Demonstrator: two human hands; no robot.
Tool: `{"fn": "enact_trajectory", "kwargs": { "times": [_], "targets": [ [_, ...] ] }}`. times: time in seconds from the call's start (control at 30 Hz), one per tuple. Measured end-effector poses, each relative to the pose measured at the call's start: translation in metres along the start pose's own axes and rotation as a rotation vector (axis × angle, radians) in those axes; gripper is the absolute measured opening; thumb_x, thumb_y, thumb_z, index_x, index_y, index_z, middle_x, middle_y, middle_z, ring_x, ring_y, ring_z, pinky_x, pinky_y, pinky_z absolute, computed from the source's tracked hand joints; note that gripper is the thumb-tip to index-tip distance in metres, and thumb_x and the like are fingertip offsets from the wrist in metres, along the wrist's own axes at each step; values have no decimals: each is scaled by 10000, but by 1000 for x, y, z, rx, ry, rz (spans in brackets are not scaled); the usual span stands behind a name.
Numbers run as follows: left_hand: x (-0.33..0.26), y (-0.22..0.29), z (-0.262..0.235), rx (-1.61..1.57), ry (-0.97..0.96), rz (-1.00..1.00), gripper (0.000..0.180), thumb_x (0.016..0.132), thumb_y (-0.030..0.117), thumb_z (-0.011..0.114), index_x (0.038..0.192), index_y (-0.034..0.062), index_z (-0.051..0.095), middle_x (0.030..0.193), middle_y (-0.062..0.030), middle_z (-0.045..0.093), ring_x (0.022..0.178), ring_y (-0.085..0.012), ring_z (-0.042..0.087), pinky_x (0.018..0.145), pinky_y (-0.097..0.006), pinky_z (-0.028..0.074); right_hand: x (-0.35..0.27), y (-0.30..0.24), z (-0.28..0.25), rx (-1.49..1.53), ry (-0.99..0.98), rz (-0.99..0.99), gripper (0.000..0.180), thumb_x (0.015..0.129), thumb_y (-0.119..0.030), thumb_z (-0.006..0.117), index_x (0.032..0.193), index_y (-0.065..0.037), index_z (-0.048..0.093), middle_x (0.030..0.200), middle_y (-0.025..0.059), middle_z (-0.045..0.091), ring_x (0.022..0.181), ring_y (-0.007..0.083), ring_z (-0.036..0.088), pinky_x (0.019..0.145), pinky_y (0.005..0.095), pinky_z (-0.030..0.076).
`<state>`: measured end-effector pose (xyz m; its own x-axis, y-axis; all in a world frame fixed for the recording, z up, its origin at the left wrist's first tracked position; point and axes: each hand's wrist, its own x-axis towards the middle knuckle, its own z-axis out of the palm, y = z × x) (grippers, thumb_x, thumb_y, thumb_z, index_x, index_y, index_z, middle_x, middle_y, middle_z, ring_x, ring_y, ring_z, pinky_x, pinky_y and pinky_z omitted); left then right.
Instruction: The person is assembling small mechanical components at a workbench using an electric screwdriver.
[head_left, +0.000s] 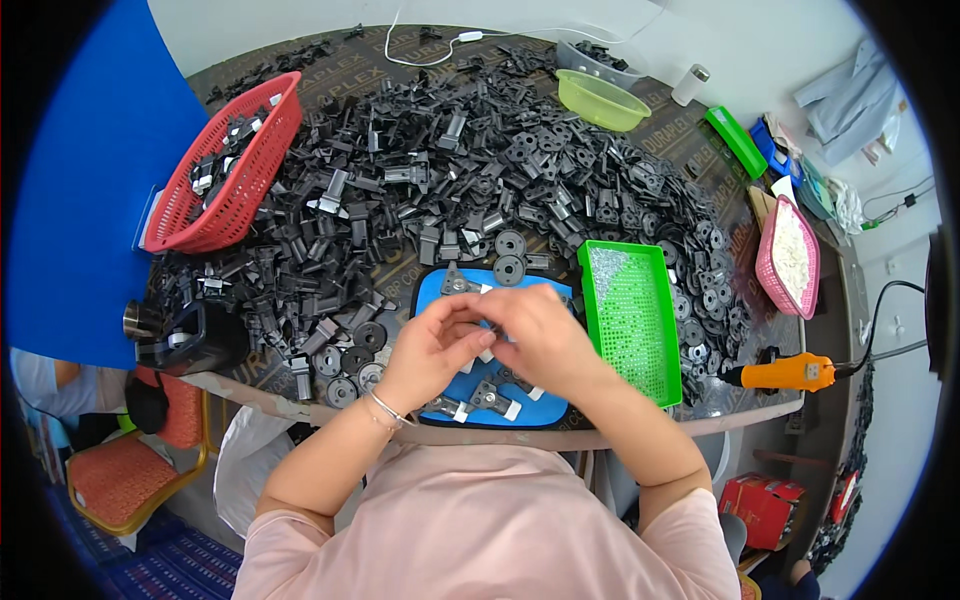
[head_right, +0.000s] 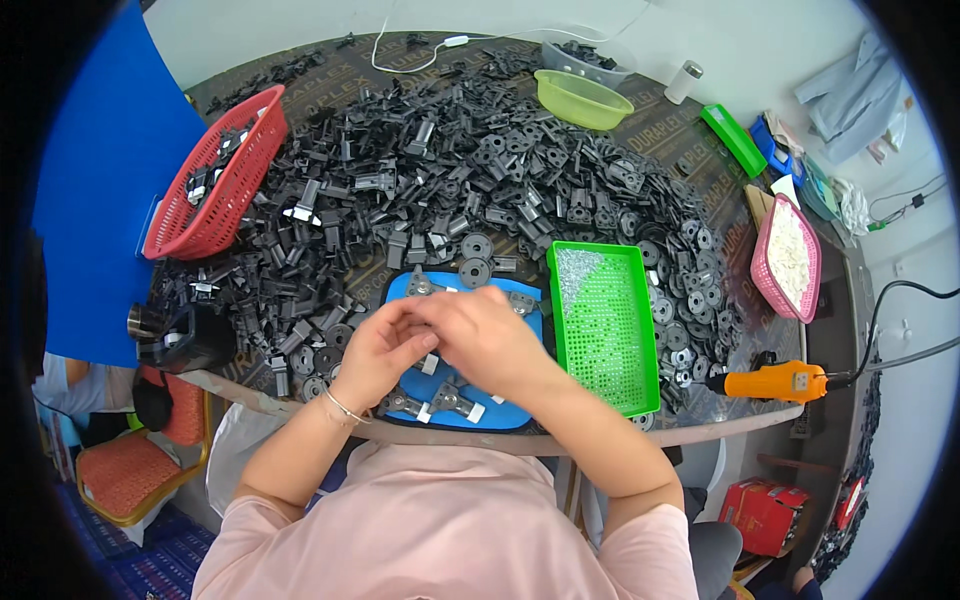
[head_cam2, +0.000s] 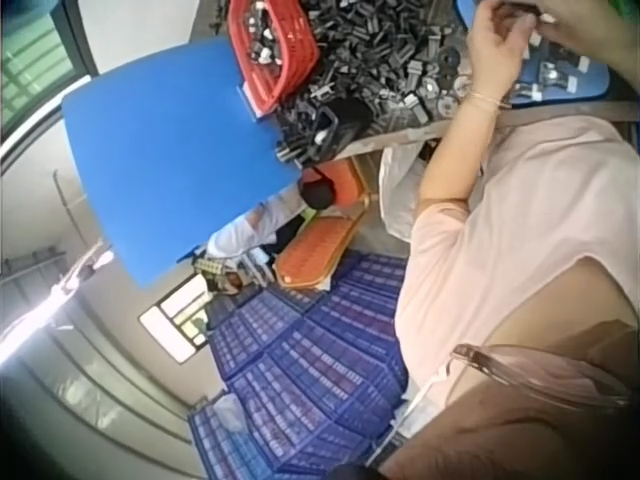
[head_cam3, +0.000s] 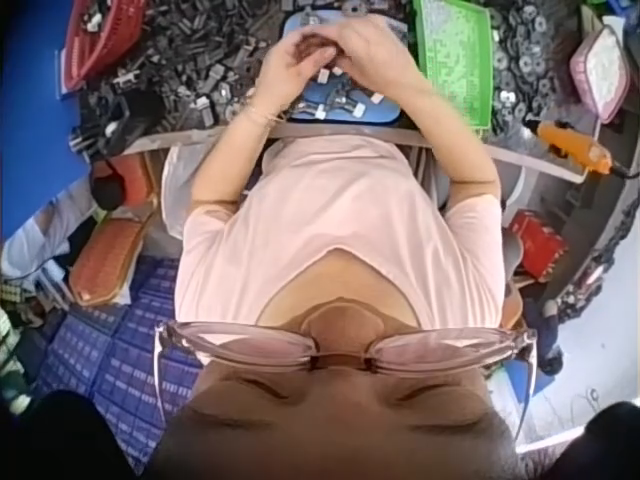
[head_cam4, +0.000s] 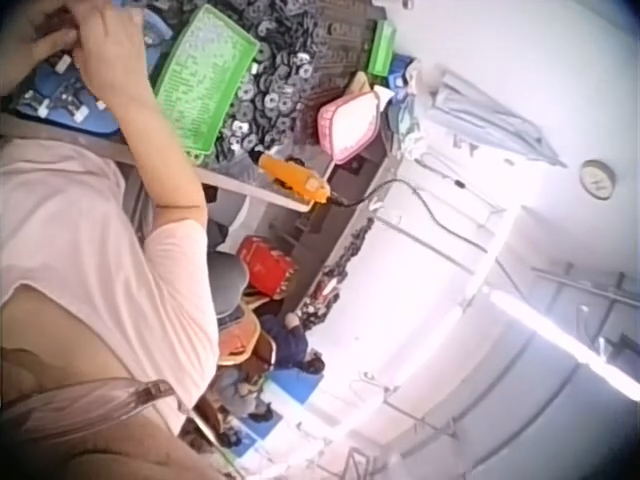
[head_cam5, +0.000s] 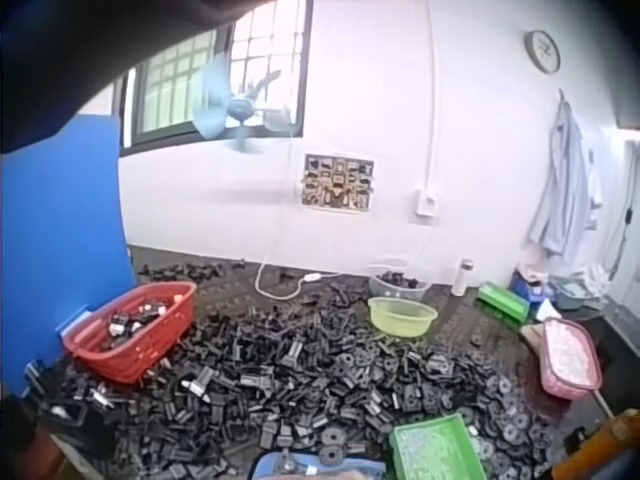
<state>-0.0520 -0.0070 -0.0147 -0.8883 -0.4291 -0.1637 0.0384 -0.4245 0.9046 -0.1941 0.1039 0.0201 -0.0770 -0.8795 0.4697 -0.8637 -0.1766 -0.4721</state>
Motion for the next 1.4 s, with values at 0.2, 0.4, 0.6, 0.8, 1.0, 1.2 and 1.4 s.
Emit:
{"fn": "enact_trajectory", "kwargs": {
  "times": [0.2, 0.4, 0.6, 0.8, 1.0, 1.2, 1.4],
  "targets": [
    [-1, 5, -5, -78, -149, -137, 438, 902, -20, 582, 1321, -28, 454, 1205, -83, 586, 1075, -137, 575, 945, -270, 476, -3, -1, -13, 237, -28, 194, 617, 594, -38, 825, 1167, -95, 603, 1095, 69, 631, 975, 256, 609, 847, 356, 480],
    [1, 5, -1, -97, -255, -223, 414, 927, 31, 565, 1325, -12, 458, 1211, -89, 582, 1087, -138, 572, 955, -284, 473, -17, 9, -14, 268, -108, 251, 548, 559, -61, 859, 1073, -76, 667, 1056, 77, 642, 975, 263, 601, 828, 350, 515],
    [0, 2, 0, -268, -202, -303, 391, 951, 91, 554, 1325, 18, 466, 1223, -65, 572, 1126, -131, 550, 961, -303, 471, -18, 5, -15, 287, -77, 278, 538, 584, -72, 827, 1095, -81, 659, 1032, 85, 641, 951, 260, 608, 793, 343, 522],
    [5, -8, -6, -305, -143, -311, 406, 949, 114, 570, 1329, 24, 460, 1237, -77, 572, 1083, -130, 556, 936, -310, 477, -15, 10, -13, 169, -71, 255, 526, 585, -84, 803, 1088, -70, 647, 1007, 104, 633, 950, 277, 612, 806, 356, 524],
    [-1, 4, -22, 54, 28, -8, 384, 936, 89, 587, 1291, 6, 467, 1180, -108, 600, 1073, -146, 564, 932, -283, 457, -24, 46, -16, -146, -194, 384, 441, 626, -155, 777, 1040, -69, 652, 1039, 105, 621, 998, 309, 585, 894, 393, 471],
    [-20, 8, -39, 89, 150, 92, 298, 925, 55, 591, 1208, 3, 513, 1099, -88, 624, 1038, -132, 573, 918, -263, 448, -20, 46, -9, -218, -274, 410, 441, 644, -203, 777, 1050, -80, 657, 1044, 100, 617, 997, 294, 575, 903, 385, 434],
    [-29, 7, -44, 142, 200, 123, 283, 933, 120, 594, 1190, 16, 537, 1063, -87, 638, 970, -129, 589, 868, -269, 469, -15, 47, -6, -254, -302, 417, 435, 650, -233, 787, 1042, -89, 667, 1022, 92, 623, 998, 287, 575, 876, 388, 432]
  ]
}}
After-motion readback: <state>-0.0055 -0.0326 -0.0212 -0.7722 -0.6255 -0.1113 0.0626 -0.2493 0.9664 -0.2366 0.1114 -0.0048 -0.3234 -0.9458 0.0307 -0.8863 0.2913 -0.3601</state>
